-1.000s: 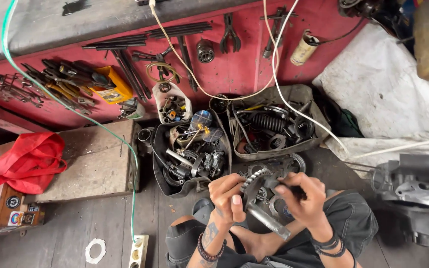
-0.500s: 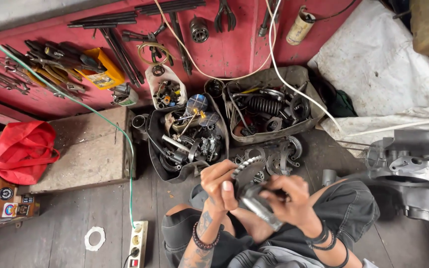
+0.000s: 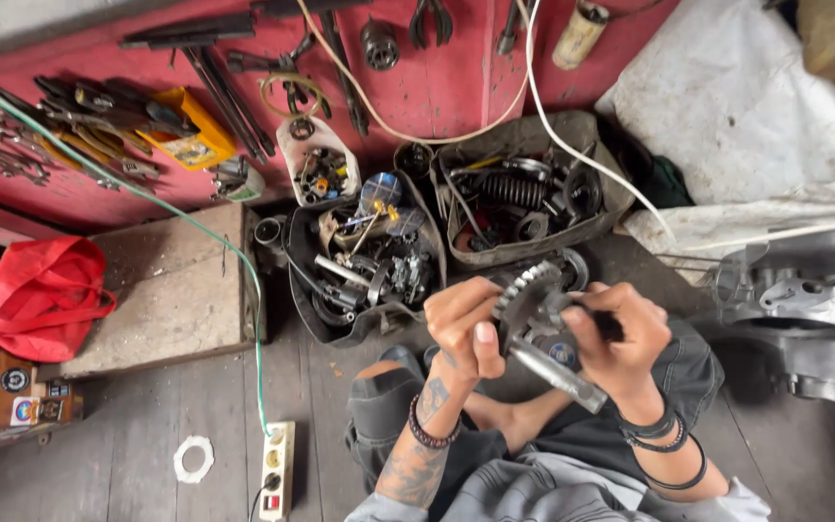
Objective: Inspecting a motorcycle kickstarter gear assembly by rotating and examining it with both hands.
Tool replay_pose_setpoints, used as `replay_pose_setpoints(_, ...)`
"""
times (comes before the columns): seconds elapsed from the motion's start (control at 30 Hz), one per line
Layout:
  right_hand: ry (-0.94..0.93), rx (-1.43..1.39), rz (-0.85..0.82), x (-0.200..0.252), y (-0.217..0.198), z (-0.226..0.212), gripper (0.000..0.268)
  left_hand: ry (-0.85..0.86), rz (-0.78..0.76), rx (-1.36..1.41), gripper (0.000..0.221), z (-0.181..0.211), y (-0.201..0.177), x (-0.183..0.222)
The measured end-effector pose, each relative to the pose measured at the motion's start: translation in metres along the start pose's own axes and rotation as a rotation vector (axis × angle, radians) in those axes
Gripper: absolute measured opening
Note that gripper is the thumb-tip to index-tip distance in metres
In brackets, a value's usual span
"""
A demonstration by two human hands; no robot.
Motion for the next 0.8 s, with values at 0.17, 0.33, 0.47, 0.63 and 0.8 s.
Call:
replay_pose_setpoints(0.17, 0.083, -0.172, -0.103, 0.003, 0.018, -0.025, 0.025, 0.029, 0.097, 0.153, 0.042, -0.016, -0.009, 0.014)
replay_pose_setpoints(0.33, 0.004, -0.122, -0.123, -0.031, 0.019, -0.024, 0.029, 0.158, 0.119, 0.075, 0.036, -0.037, -0.003, 0.025)
replay_pose_setpoints(0.47, -0.017, -0.139, -0.18, -0.019, 0.028, -0.033, 0.024, -0.104, 0.091, 0.049, 0.051, -0.025, -0.011, -0.01)
replay_pose_setpoints(0.63, -0.017, -0.081, -0.189, -0.043, 0.033, -0.042, 0.023, 0.01, -0.003, -0.013, 0.051, -0.037, -0.013, 0.0)
replay_pose_setpoints(0.8, 0.063, -0.129, -0.139, -0.028, 0.039, -0.035, 0.02, 0.026, 0.042, 0.017, 0.05, -0.038, -0.011, 0.004)
Point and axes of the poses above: each hand's wrist, its own x-axis away from the middle knuckle, its own y-axis out of the palm, z = x × y, the point moved 1 cm from there along -x, towards the middle knuckle, and after that the axes turned 9 degrees about z, right-handed, at the moved point
